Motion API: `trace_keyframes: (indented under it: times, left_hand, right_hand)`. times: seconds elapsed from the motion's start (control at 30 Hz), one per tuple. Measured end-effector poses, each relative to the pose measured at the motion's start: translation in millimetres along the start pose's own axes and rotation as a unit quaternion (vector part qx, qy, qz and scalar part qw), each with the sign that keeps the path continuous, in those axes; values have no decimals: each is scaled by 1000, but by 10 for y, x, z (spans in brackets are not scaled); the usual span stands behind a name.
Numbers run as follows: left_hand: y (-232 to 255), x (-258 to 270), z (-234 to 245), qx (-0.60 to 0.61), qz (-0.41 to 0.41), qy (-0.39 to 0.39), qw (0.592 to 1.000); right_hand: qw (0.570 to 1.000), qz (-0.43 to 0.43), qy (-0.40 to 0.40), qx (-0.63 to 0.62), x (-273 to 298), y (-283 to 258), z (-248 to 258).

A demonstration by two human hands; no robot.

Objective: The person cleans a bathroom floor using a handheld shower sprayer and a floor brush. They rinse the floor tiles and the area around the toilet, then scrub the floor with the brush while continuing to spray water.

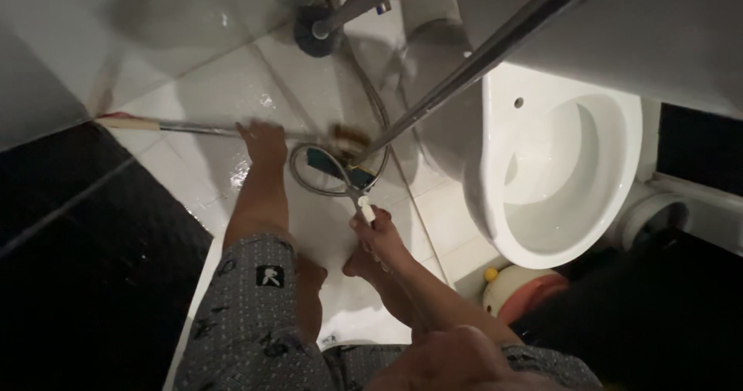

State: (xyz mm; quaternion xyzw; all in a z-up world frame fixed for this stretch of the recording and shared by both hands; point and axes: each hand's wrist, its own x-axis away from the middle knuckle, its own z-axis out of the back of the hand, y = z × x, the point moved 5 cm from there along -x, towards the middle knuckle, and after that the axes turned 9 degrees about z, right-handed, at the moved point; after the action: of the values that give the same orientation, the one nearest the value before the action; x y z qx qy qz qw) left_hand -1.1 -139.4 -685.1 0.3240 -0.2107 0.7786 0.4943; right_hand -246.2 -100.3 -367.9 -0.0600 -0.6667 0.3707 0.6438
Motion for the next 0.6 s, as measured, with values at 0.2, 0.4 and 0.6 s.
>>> trace_keyframes:
  times: [0.2, 0.4, 0.6]
  left_hand:
    - [-204, 327, -135, -6, -34, 20, 999]
    - [-445, -26, -109, 148, 122, 198, 961]
    - [-843, 21, -530, 567, 321, -22, 758]
  right_hand:
    - [941, 215, -25, 258, 11, 105, -273]
    - [973, 150, 1, 175, -120, 238, -164]
    - [992, 115, 23, -49, -225, 68, -18]
